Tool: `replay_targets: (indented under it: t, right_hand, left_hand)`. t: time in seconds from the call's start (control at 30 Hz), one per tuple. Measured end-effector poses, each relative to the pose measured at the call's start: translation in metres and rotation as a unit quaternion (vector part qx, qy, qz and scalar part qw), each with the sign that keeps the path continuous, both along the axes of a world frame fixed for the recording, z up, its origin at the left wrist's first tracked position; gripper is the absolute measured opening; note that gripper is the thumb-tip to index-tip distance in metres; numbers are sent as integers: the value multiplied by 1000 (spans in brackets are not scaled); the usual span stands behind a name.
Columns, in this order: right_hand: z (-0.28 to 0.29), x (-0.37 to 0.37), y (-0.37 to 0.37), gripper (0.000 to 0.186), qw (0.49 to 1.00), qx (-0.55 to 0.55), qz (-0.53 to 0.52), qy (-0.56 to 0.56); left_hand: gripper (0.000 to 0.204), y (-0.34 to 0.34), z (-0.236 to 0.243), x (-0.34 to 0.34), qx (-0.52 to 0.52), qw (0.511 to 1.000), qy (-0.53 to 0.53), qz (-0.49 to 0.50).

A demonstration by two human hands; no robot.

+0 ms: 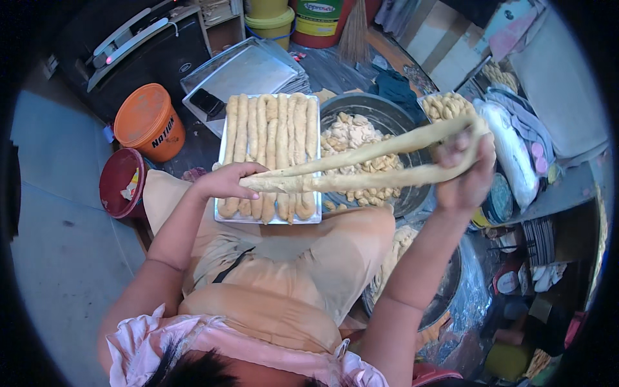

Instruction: The person shapes dough pieces by hand by stretching, rolling, and twisting them, then arranges the formed dough strips onto a metal tray.

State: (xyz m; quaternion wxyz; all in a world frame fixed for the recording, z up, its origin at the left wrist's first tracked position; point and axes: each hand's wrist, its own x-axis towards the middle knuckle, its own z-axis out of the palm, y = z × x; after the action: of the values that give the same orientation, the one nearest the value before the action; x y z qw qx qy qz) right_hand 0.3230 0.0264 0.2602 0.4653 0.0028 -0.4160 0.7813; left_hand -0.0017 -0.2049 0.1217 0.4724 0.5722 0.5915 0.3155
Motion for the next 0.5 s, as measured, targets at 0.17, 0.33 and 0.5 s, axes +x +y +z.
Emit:
replay_targets:
  t: [0.17, 0.33, 0.5]
  right_hand:
    - [-137, -18, -13, 30, 965, -148, -59, -210]
    - [-212, -25, -41, 28, 915, -169, -145, -337]
    - [-244, -1, -39, 28, 945, -202, -85, -242]
  left_hand:
    - [68, -19, -97, -16, 27, 942, 328, 60]
    - [76, -37, -117, -33, 57, 954, 250, 157]
    - [62, -49, -102, -38, 18, 935, 316, 157]
